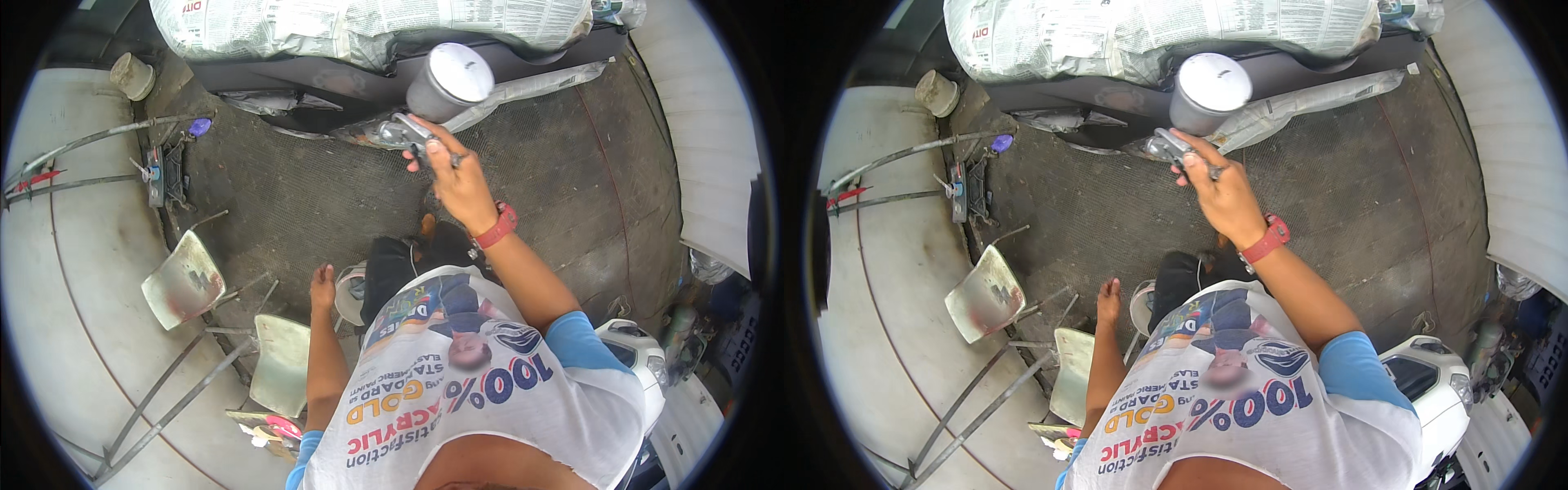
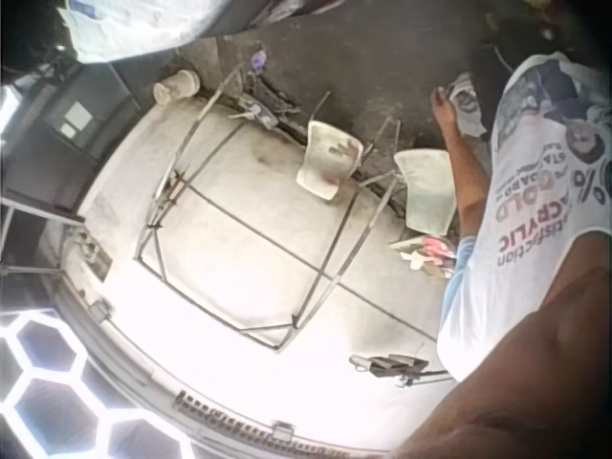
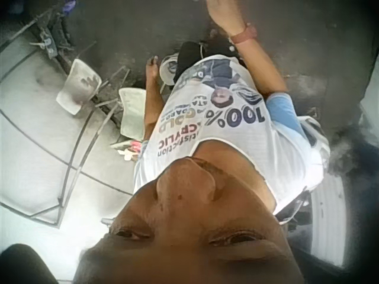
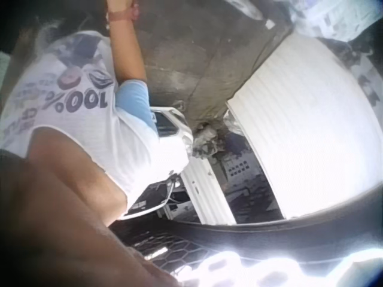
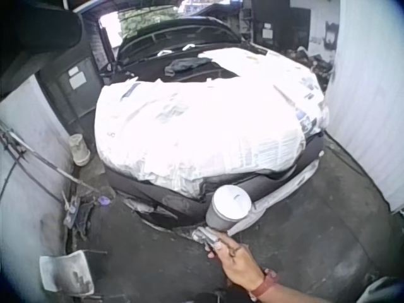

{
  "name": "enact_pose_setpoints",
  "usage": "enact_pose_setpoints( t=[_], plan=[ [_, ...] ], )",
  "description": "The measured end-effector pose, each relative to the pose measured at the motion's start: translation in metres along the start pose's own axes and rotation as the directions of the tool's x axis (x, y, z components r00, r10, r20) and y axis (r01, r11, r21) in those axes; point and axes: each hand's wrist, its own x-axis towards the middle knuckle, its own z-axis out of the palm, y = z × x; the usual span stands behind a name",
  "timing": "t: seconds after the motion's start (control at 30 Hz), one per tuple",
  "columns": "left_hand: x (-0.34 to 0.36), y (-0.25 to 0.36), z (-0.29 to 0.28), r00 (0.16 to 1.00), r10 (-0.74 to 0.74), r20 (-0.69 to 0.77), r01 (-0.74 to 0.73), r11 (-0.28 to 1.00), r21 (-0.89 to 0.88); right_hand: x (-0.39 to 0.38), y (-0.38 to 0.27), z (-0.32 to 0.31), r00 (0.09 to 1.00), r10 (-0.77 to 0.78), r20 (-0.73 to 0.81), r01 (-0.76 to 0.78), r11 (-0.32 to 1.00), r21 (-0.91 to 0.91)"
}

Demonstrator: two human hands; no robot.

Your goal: The person uses a spray gun to apply paint to a car bumper that is partially covered with newspaper. They move around the bumper to cover different sections, including the edges and the main surface, while holding the spray gun in their right hand.

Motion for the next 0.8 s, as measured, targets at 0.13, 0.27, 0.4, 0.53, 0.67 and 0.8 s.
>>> enact_pose_setpoints(
  t=[0.13, 0.27, 0.4, 0.53, 0.67, 0.8],
  plan=[
    [0.011, 0.040, -0.017, 0.997, 0.073, 0.021, -0.074, 0.997, 0.005, -0.007, 0.002, -0.020, 0.984, -0.004, -0.178, -0.012, 0.996, -0.087],
    [0.041, 0.011, -0.037, 0.992, 0.001, 0.128, -0.019, 0.989, 0.144, -0.015, 0.008, -0.025, 0.925, 0.035, -0.379, -0.090, 0.988, -0.128],
    [0.087, -0.019, -0.064, 0.948, -0.157, 0.276, 0.024, 0.902, 0.430, -0.015, 0.004, 0.008, 0.843, 0.088, -0.531, -0.155, 0.985, -0.082],
    [0.173, -0.046, -0.131, 0.865, -0.162, 0.475, -0.099, 0.873, 0.478, -0.005, -0.002, 0.082, 0.777, 0.127, -0.617, -0.174, 0.985, -0.018],
    [0.229, 0.014, -0.220, 0.948, -0.061, 0.314, -0.095, 0.884, 0.457, 0.010, -0.010, 0.164, 0.770, 0.105, -0.630, -0.155, 0.988, -0.025],
    [0.259, 0.057, -0.301, 0.998, -0.038, 0.043, 0.030, 0.984, 0.176, 0.025, -0.015, 0.226, 0.822, 0.080, -0.563, -0.120, 0.992, -0.034]
  ],
)
